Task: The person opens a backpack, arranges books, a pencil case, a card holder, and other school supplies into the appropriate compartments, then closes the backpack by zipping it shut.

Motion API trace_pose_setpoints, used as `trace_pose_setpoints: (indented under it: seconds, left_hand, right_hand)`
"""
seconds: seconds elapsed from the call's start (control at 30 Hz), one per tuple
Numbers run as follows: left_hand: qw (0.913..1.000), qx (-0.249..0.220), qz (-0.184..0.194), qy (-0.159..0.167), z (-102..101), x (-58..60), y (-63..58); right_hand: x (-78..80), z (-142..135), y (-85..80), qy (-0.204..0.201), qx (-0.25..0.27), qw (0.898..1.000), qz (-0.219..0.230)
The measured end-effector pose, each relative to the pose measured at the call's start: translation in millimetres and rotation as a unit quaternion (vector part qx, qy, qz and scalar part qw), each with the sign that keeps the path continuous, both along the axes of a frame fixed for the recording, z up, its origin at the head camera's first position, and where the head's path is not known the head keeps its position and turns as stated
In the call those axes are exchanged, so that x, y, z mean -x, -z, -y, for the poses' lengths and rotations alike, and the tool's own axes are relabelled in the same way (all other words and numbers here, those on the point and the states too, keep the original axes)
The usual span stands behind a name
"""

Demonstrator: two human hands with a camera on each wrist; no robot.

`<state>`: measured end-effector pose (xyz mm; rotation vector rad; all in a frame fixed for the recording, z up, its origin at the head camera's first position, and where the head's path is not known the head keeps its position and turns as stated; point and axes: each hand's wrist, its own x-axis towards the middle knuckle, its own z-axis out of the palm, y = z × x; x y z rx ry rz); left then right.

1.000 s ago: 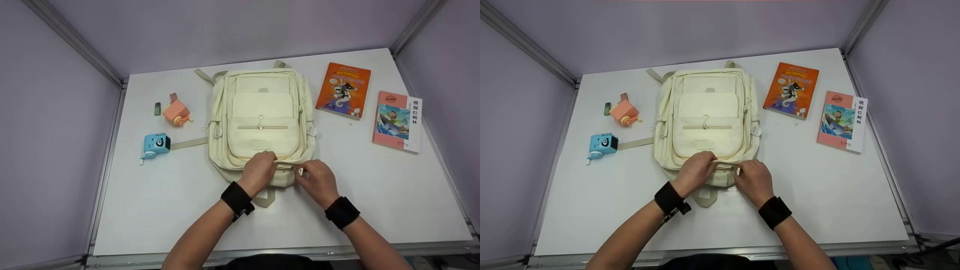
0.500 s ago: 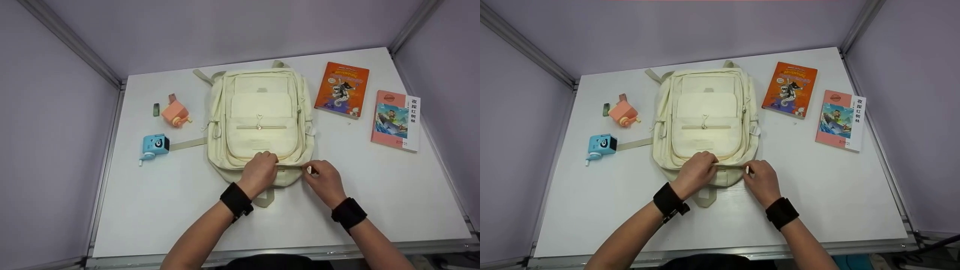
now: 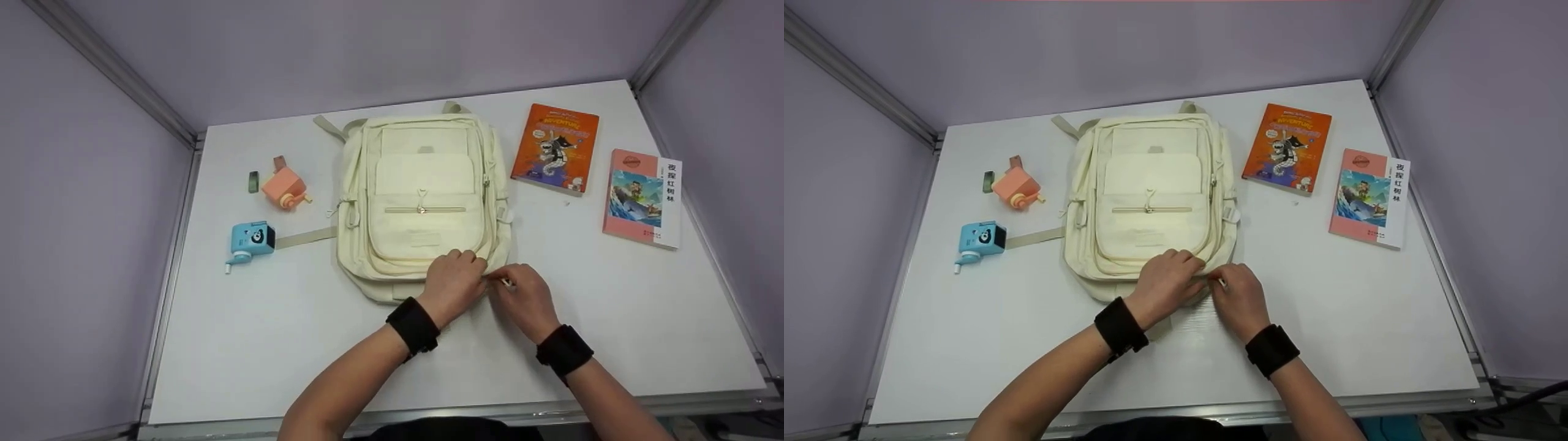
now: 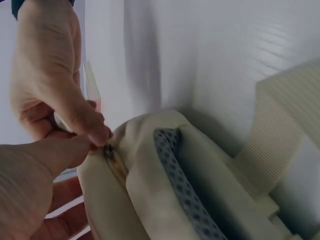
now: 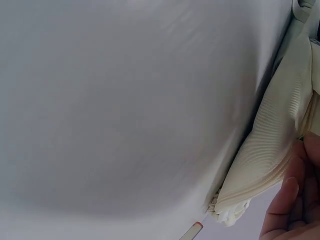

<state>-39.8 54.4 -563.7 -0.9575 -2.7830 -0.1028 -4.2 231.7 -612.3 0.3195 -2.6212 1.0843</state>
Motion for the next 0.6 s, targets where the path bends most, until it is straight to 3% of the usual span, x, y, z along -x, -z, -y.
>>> trace_pose_setpoints:
  seconds: [0.17, 0.37, 0.6]
  left_hand:
    - [0.9995, 0.023, -0.007, -0.022, -12.3, 0.0, -0.2]
    - [0.9973, 0.034, 0.047, -0.045, -17.0, -0.1, -3.4]
    - [0.9950, 0.005, 0.085, -0.053, -16.5, 2.9, -1.1]
  right_hand:
    - [-0.7, -1.1, -0.9, 0.002, 0.008, 1.000, 0.002]
    - [-1.1, -0.8, -4.6, 0.036, 0.014, 0.998, 0.049]
    - [0.4, -6.0, -8.7, 0.059, 0.008, 0.994, 0.097]
